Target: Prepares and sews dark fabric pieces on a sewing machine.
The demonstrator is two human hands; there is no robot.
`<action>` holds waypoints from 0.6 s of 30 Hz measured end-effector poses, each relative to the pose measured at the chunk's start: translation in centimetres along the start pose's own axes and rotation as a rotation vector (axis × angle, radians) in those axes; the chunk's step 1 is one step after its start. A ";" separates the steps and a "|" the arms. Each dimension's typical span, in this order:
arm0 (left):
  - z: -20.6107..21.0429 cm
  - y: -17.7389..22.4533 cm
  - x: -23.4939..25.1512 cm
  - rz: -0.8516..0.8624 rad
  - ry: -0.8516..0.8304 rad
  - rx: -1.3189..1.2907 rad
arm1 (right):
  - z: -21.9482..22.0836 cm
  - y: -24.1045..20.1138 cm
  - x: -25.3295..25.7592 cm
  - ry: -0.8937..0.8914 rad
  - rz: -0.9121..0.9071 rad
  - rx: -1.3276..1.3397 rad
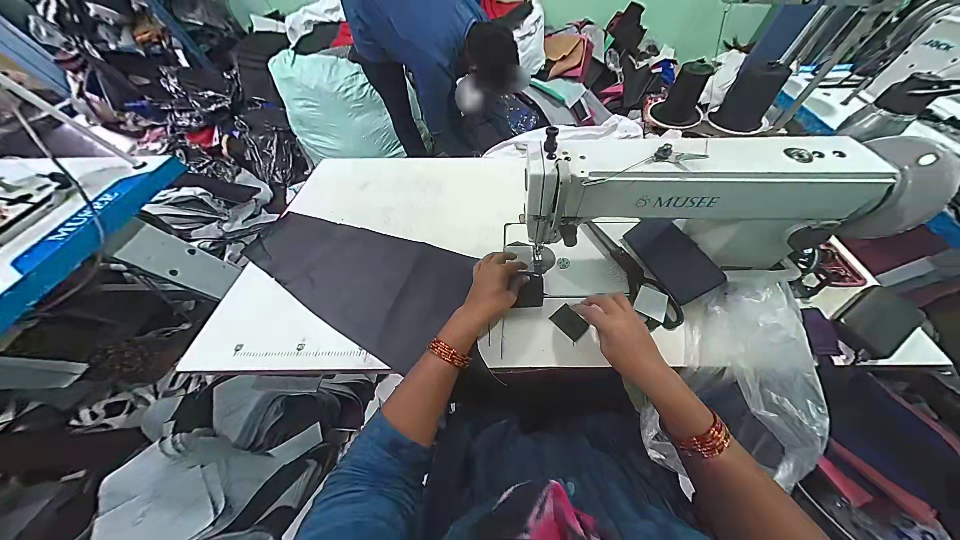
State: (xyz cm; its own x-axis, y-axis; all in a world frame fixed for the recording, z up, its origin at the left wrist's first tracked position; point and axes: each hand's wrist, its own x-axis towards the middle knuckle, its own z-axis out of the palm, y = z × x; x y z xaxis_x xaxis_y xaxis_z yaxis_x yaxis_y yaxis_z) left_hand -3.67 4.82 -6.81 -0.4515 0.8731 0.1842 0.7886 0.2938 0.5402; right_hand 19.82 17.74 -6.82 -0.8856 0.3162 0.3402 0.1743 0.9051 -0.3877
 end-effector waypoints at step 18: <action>-1.6 1.5 -0.9 0.001 -0.303 -0.268 | 3.8 -2.8 -1.0 -0.008 0.215 0.087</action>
State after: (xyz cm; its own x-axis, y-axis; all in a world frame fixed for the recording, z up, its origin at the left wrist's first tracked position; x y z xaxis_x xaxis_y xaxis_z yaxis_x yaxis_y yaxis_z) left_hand -2.77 3.84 -4.89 -0.2757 0.9603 -0.0435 0.6344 0.2158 0.7422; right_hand 18.60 13.81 -9.33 -0.8355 0.4965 0.2354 0.3218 0.7894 -0.5228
